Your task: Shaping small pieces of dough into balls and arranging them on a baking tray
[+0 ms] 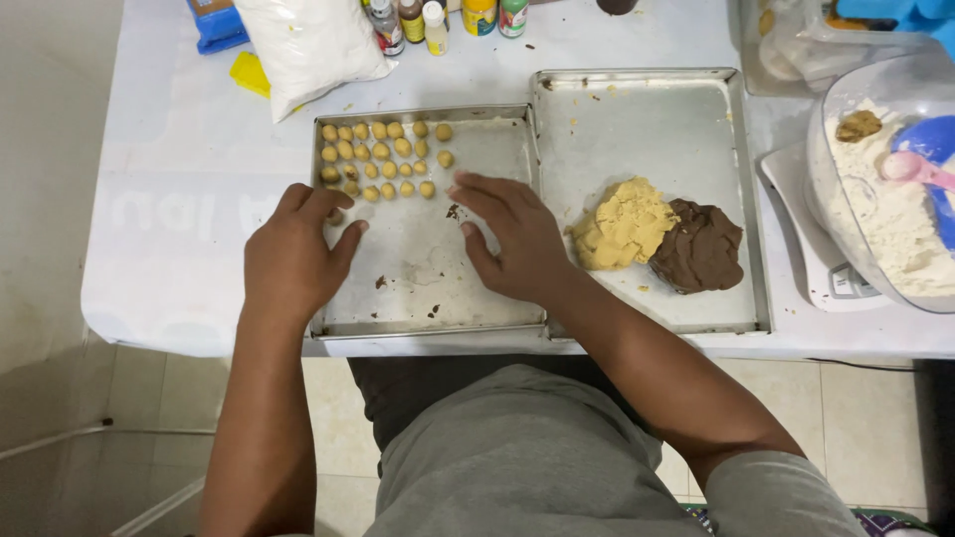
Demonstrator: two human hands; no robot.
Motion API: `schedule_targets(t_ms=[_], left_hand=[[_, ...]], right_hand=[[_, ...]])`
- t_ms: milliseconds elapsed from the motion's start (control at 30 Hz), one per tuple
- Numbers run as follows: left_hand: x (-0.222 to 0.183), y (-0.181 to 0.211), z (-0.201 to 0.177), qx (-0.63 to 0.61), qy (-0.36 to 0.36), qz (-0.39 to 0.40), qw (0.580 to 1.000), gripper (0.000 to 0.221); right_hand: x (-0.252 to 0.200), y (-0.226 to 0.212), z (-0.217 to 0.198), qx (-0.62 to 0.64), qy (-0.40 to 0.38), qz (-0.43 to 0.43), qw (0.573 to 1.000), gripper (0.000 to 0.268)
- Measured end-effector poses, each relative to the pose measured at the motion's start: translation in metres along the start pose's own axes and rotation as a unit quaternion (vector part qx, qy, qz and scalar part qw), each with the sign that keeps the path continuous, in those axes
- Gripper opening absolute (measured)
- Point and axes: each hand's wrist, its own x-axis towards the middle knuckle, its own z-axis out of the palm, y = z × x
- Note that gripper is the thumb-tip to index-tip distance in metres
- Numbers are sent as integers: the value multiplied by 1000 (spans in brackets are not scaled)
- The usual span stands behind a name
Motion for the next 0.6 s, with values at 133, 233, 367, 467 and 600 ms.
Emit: schedule_targets(t_ms=[133, 233, 367, 467, 600], left_hand=[[2, 24, 8, -141, 90, 56, 984, 23], [5, 46, 24, -238, 165, 109, 951, 22], [14, 78, 46, -340, 223, 146, 902, 28], [19, 95, 62, -368, 229, 166, 886, 26], [18, 103, 78, -360, 206, 175, 893, 22]], right_hand=[[12, -20, -16, 24, -41, 71, 996, 31], [22, -34, -39, 5, -91, 140, 986, 24], [22, -7, -71, -200, -173, 123, 956, 28], [14, 22, -108, -344, -283, 158, 881, 43], [-2, 39, -131, -316, -350, 255, 844, 49]])
